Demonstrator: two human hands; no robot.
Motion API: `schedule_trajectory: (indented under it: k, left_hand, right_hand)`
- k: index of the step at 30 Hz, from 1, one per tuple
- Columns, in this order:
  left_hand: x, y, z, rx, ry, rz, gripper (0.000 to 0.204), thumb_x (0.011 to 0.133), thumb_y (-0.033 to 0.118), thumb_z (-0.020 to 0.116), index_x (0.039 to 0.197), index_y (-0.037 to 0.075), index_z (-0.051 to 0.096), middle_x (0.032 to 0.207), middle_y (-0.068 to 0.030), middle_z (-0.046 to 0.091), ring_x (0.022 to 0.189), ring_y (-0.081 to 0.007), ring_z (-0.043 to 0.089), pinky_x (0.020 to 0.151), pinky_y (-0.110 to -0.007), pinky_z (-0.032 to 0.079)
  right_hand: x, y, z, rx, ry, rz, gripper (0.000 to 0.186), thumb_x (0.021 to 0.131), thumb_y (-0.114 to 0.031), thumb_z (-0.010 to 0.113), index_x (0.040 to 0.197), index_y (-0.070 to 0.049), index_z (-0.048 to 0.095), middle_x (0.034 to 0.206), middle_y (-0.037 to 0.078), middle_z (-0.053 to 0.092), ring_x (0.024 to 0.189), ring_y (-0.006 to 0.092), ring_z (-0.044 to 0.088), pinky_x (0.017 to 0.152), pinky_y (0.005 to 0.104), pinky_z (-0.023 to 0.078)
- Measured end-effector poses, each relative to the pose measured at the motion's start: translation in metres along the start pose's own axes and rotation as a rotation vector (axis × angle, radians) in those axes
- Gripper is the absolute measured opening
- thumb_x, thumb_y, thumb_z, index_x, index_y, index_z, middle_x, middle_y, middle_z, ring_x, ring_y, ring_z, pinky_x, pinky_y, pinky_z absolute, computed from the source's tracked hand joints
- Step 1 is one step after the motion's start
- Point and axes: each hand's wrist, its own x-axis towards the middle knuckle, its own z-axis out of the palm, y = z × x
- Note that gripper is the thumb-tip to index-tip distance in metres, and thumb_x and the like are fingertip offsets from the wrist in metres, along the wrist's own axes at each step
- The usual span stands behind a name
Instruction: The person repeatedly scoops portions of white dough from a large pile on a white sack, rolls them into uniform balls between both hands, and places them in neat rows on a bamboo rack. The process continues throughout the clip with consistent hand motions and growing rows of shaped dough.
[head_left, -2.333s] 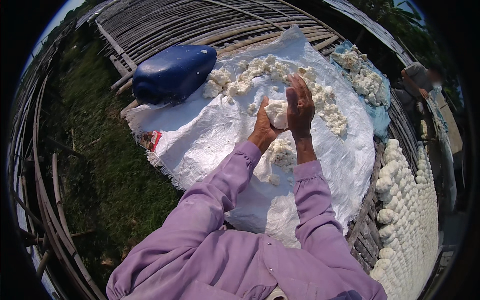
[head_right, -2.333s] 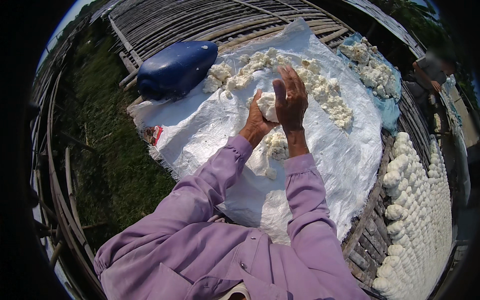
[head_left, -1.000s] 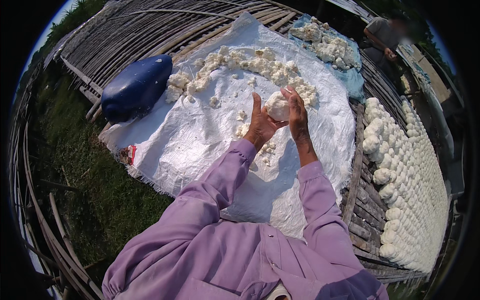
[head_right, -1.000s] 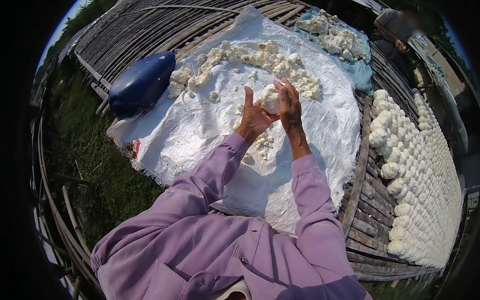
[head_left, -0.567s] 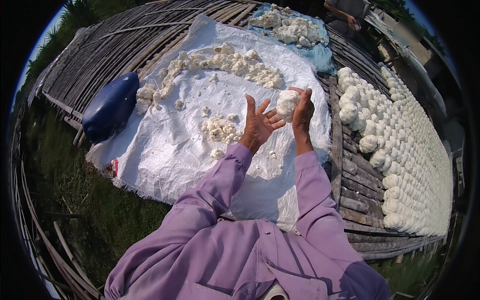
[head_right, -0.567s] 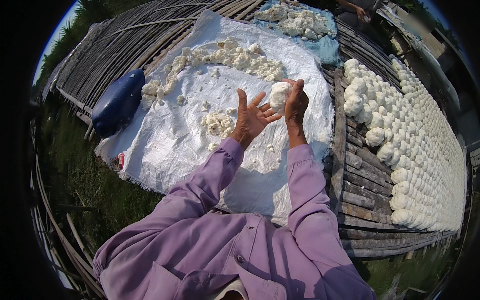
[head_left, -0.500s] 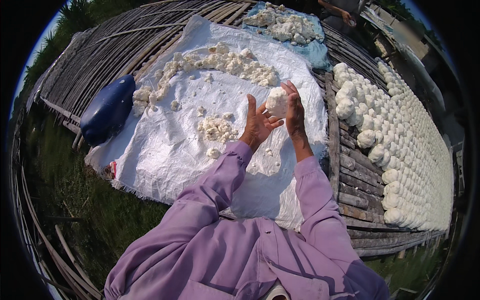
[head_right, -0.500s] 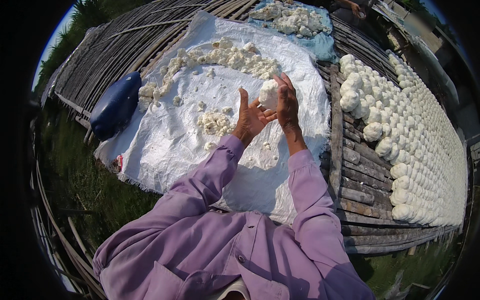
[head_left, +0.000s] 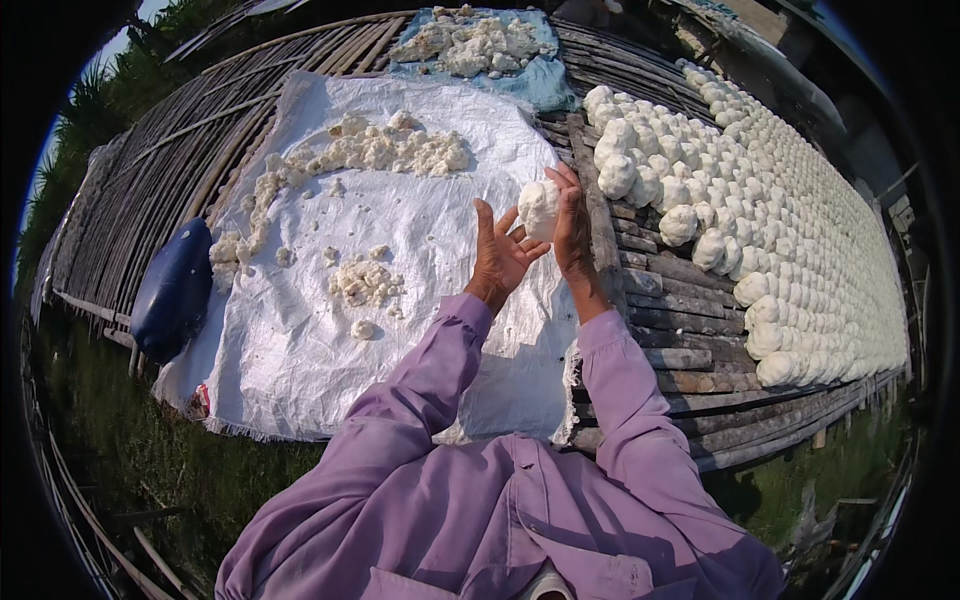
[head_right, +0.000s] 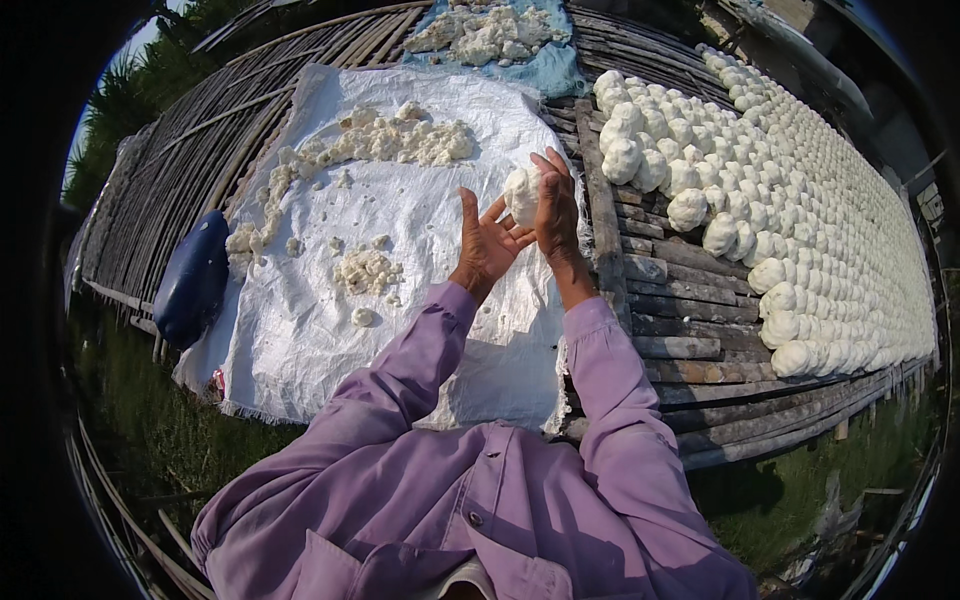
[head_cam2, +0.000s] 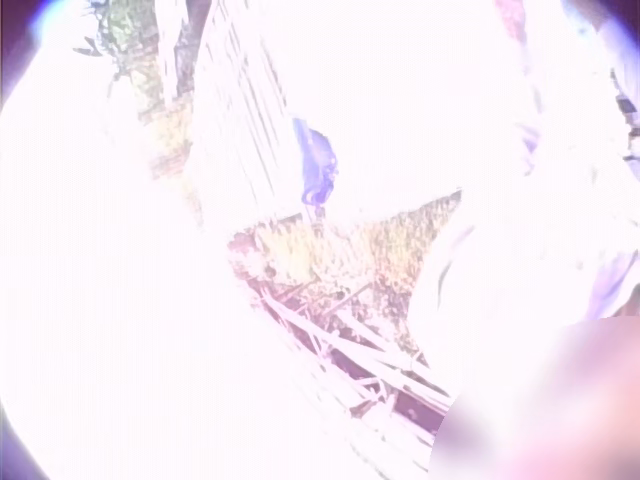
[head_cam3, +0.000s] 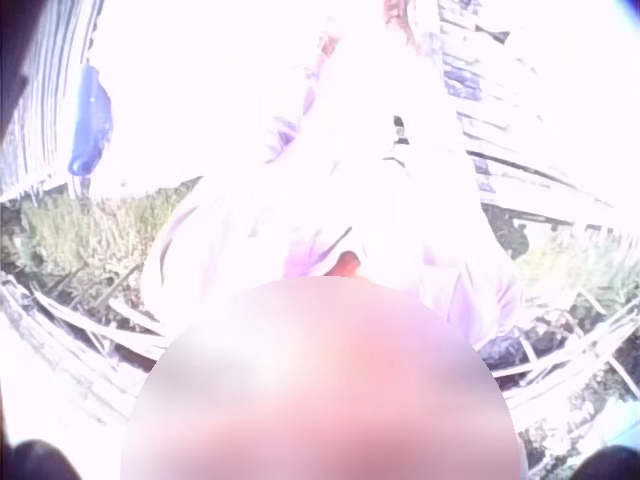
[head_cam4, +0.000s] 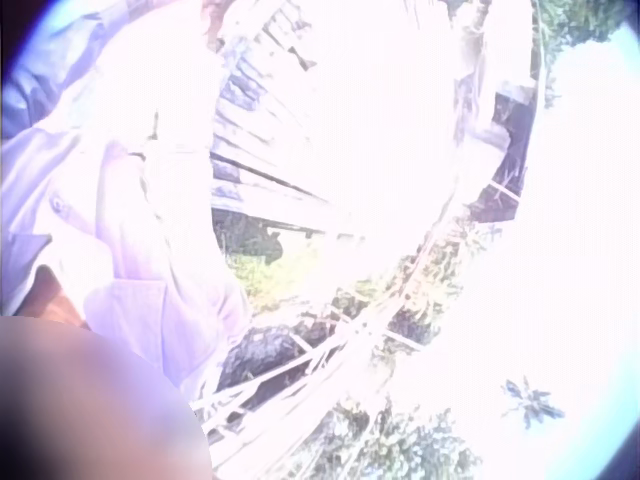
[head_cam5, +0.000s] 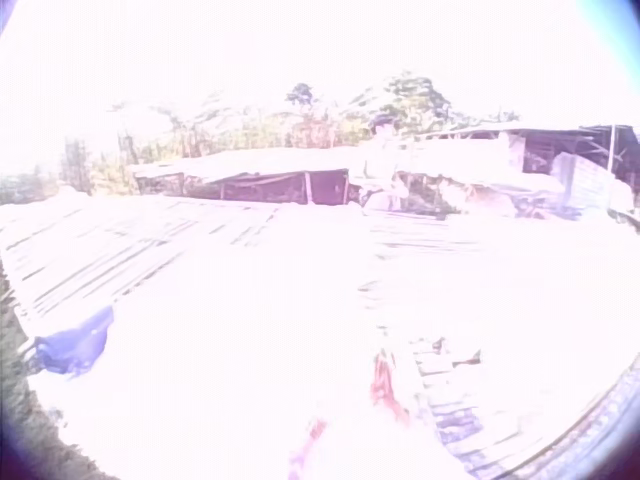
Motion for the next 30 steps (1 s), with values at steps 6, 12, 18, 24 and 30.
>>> schedule_trajectory:
  k: [6, 12, 18, 24, 30]
  left_hand:
    - [0.006, -0.020, 0.019, -0.079, 0.017, -0.050, 0.101, 0.082, 0.083, 0.055, 0.147, 0.008, 0.041, 0.144, -0.0174, 0.052, 0.136, -0.0392, 0.048, 0.112, -0.061, 0.039]
    - [0.009, -0.033, 0.041, 0.036, -0.152, -0.095, 0.107, 0.081, 0.089, 0.047, 0.149, 0.007, 0.042, 0.137, -0.0182, 0.056, 0.122, -0.0314, 0.060, 0.105, -0.051, 0.047]
    - [0.013, -0.039, 0.031, -0.028, -0.080, -0.034, 0.105, 0.081, 0.087, 0.050, 0.145, 0.005, 0.044, 0.142, -0.0196, 0.052, 0.130, -0.0383, 0.053, 0.109, -0.059, 0.042]
    - [0.019, -0.045, 0.049, 0.116, -0.263, -0.014, 0.095, 0.086, 0.081, 0.052, 0.145, 0.007, 0.044, 0.144, -0.0150, 0.052, 0.135, -0.0352, 0.050, 0.112, -0.058, 0.040]
    - [0.019, -0.047, 0.044, -0.013, -0.106, -0.111, 0.103, 0.081, 0.089, 0.049, 0.144, 0.007, 0.046, 0.137, -0.0139, 0.057, 0.124, -0.0295, 0.059, 0.103, -0.050, 0.049]
  right_hand:
    - [0.011, -0.021, -0.037, -0.082, 0.145, -0.176, 0.063, 0.110, -0.046, 0.028, 0.121, 0.001, 0.069, 0.119, 0.019, 0.070, 0.112, 0.0300, 0.066, 0.100, 0.0390, 0.047]
    - [0.007, 0.007, -0.043, -0.003, -0.036, 0.420, 0.070, 0.105, -0.058, 0.034, 0.115, 0.001, 0.071, 0.103, 0.012, 0.075, 0.097, 0.0269, 0.070, 0.091, 0.0392, 0.052]
    - [0.003, -0.014, -0.062, -0.084, -0.204, 0.218, 0.074, 0.107, -0.057, 0.029, 0.125, 0.003, 0.067, 0.122, 0.018, 0.070, 0.117, 0.0262, 0.063, 0.104, 0.0363, 0.045]
    - [0.012, -0.008, -0.062, -0.480, -0.139, -0.090, 0.064, 0.108, -0.052, 0.034, 0.116, -0.001, 0.072, 0.115, 0.019, 0.073, 0.106, 0.0296, 0.068, 0.096, 0.0385, 0.050]
    - [0.002, 0.021, -0.065, 0.104, 0.065, 0.236, 0.069, 0.107, -0.057, 0.033, 0.120, 0.000, 0.069, 0.110, 0.015, 0.073, 0.099, 0.0285, 0.070, 0.090, 0.0365, 0.053]
